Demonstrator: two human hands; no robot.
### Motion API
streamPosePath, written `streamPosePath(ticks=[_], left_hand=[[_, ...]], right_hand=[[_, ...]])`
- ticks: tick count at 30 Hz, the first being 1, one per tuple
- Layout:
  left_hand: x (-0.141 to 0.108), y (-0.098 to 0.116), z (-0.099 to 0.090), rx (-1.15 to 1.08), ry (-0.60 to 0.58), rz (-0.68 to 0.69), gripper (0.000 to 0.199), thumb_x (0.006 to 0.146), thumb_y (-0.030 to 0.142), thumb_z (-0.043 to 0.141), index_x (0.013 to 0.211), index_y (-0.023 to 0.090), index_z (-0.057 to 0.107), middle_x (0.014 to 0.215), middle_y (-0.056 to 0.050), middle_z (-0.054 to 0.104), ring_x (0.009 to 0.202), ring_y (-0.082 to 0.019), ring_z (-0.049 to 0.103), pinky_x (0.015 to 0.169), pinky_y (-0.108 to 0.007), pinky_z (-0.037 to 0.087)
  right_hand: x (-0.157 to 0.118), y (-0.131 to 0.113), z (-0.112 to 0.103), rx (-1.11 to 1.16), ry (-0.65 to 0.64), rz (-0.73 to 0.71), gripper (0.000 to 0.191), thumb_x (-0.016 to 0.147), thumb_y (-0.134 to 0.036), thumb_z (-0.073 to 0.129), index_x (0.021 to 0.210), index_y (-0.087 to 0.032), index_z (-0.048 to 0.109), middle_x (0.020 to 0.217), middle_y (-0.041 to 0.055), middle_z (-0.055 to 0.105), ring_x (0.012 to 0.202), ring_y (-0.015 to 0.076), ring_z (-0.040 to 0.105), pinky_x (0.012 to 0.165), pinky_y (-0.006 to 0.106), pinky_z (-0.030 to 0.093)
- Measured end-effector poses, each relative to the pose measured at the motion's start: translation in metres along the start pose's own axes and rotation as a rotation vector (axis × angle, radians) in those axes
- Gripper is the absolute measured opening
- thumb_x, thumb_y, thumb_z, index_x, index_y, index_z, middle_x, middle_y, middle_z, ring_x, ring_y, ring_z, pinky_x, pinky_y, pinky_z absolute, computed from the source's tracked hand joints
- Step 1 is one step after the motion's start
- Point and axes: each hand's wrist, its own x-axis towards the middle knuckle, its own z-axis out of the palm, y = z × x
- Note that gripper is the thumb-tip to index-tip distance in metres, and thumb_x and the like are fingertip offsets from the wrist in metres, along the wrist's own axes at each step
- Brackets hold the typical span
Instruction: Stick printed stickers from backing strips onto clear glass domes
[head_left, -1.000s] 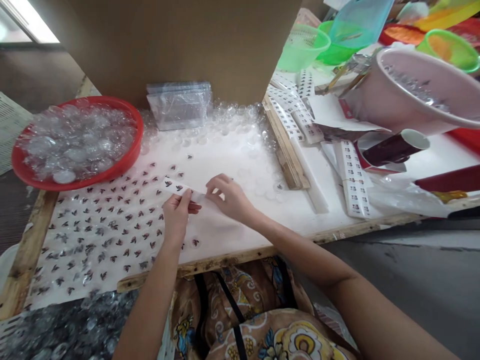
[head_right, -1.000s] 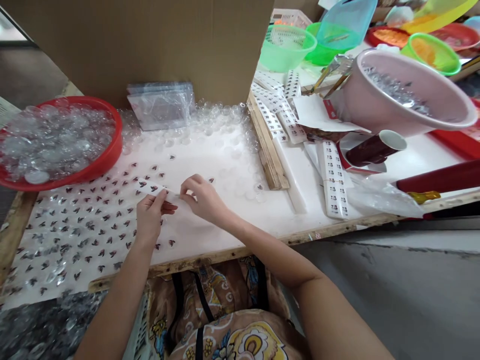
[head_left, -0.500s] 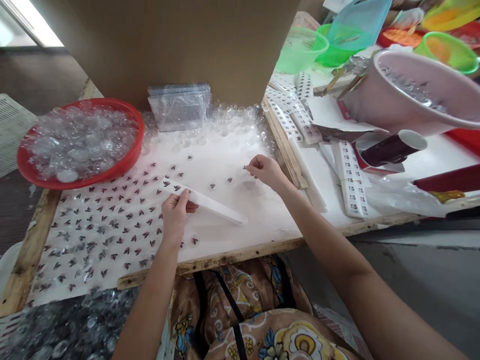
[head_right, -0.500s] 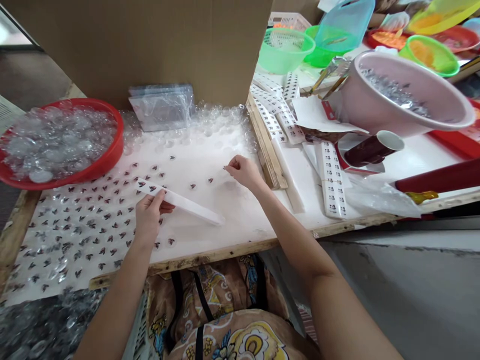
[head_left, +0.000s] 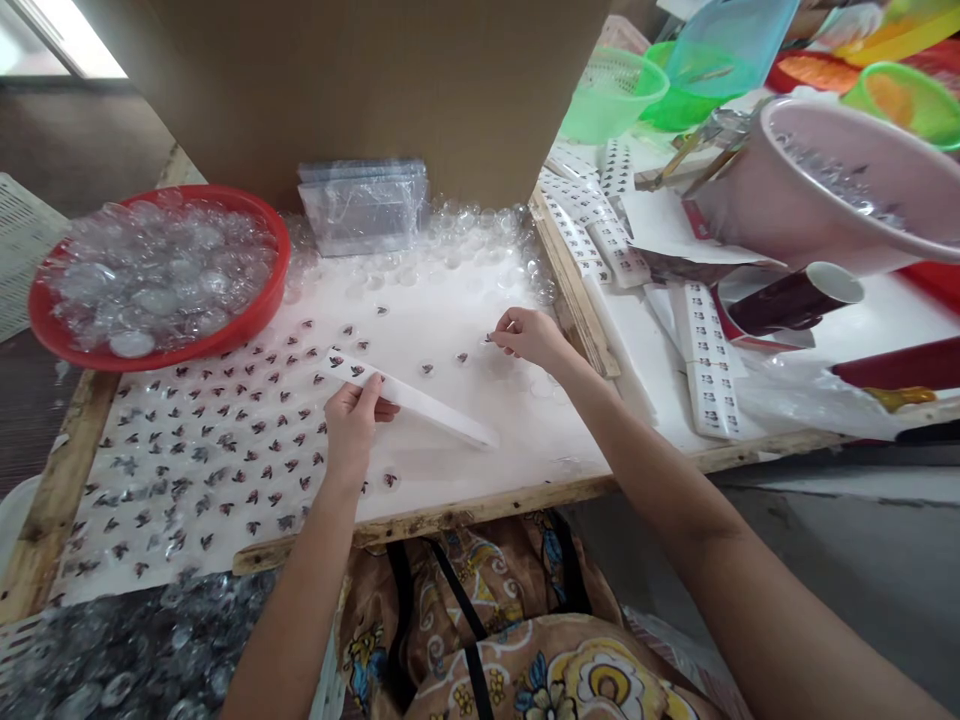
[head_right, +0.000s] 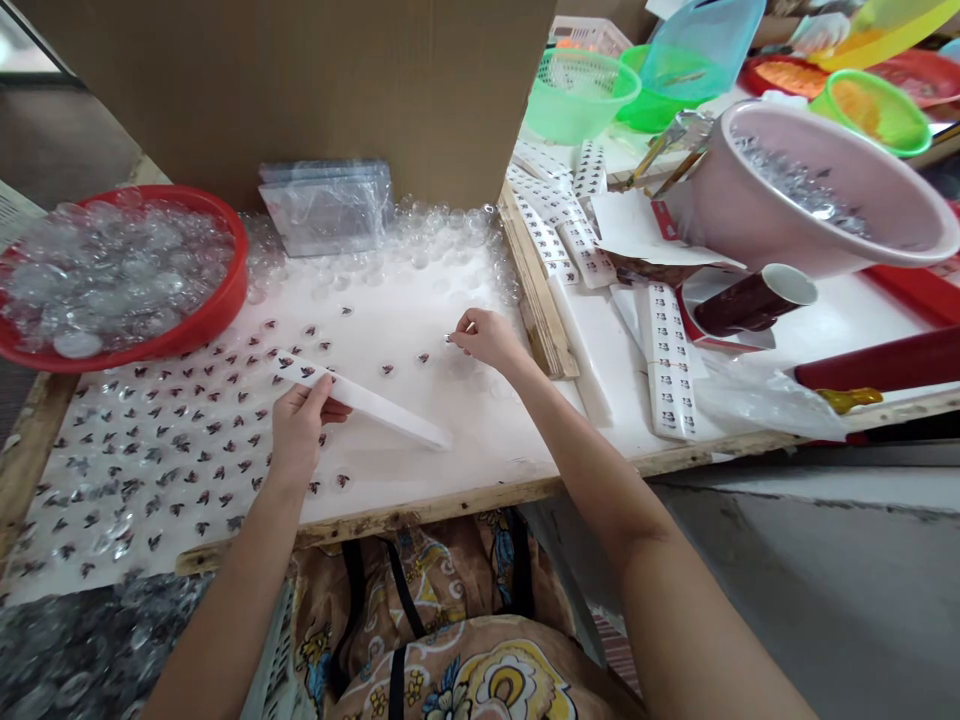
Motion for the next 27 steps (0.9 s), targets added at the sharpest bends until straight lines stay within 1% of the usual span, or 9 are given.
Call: streamPosePath(ticks=[5,9,15,17,22,25,26,27], left_hand=[[-0.002,0.002,0.0,0.019,-0.012,-0.001,0.034,0.077,0.048,0.069,0.067,0.016,0.065,0.055,-0.004,0.066,0.053,-0.016,0.064,0.052,-0.026,0.054],[-0.002,0.002,0.001,0.009,-0.001,-0.001,0.033,0.077,0.047,0.069,0.066,0.016,0.064,0.053,-0.003,0.065,0.051,-0.016,0.064,0.051,-0.025,0.053],[-0.001,0.003,0.001,0.01,-0.002,-0.001,0.033,0.076,0.047,0.069,0.066,0.016,0.064,0.053,-0.003,0.065,0.05,-0.016,0.063,0.05,-0.025,0.053],[-0.001,0.002,0.001,0.01,-0.005,-0.001,0.033,0.076,0.047,0.069,0.067,0.016,0.064,0.053,-0.003,0.065,0.051,-0.017,0.064,0.051,-0.026,0.053],[-0.001,0.001,0.0,0.004,-0.012,0.011,0.033,0.076,0.048,0.069,0.068,0.016,0.064,0.055,-0.003,0.066,0.054,-0.017,0.066,0.051,-0.025,0.053],[-0.001,0.001,0.001,0.011,-0.014,0.005,0.033,0.077,0.048,0.068,0.069,0.016,0.065,0.056,-0.003,0.065,0.055,-0.017,0.066,0.051,-0.025,0.052],[-0.001,0.001,0.001,0.015,-0.015,0.003,0.033,0.077,0.048,0.068,0.069,0.016,0.065,0.056,-0.003,0.065,0.055,-0.018,0.067,0.051,-0.025,0.052],[-0.001,0.001,0.001,0.017,-0.018,0.003,0.034,0.077,0.049,0.068,0.069,0.016,0.065,0.056,-0.003,0.065,0.055,-0.018,0.067,0.052,-0.025,0.053]], right_hand=[[0.002,0.002,0.002,-0.029,0.001,-0.002,0.008,0.075,-0.02,0.065,0.072,-0.02,0.058,0.06,-0.0005,0.062,0.055,0.0112,0.055,0.049,0.022,0.037],[0.002,0.0,0.002,-0.071,-0.004,-0.015,0.007,0.075,-0.02,0.064,0.072,-0.02,0.058,0.057,-0.0012,0.062,0.051,0.0105,0.051,0.049,0.022,0.036],[0.003,0.001,0.004,-0.131,-0.014,-0.031,0.006,0.076,-0.022,0.063,0.073,-0.02,0.058,0.058,-0.0017,0.062,0.051,0.0106,0.051,0.052,0.023,0.036],[0.004,0.0,0.006,-0.182,-0.006,-0.039,0.007,0.076,-0.022,0.063,0.072,-0.02,0.058,0.06,-0.0016,0.061,0.053,0.011,0.051,0.053,0.023,0.036],[0.006,-0.001,0.013,-0.362,0.063,-0.107,0.009,0.075,-0.018,0.063,0.069,-0.02,0.056,0.067,0.0005,0.061,0.062,0.0135,0.051,0.058,0.025,0.035],[0.006,0.002,0.016,-0.419,0.087,-0.149,0.003,0.079,-0.02,0.061,0.078,-0.02,0.058,0.071,0.0027,0.062,0.066,0.0162,0.053,0.061,0.027,0.035],[0.006,0.003,0.017,-0.429,0.11,-0.167,0.006,0.079,-0.02,0.062,0.084,-0.02,0.059,0.075,0.0036,0.063,0.068,0.0171,0.053,0.062,0.028,0.035],[0.005,0.004,0.018,-0.435,0.135,-0.185,0.012,0.079,-0.019,0.062,0.091,-0.02,0.059,0.079,0.0048,0.063,0.07,0.018,0.054,0.064,0.028,0.036]])
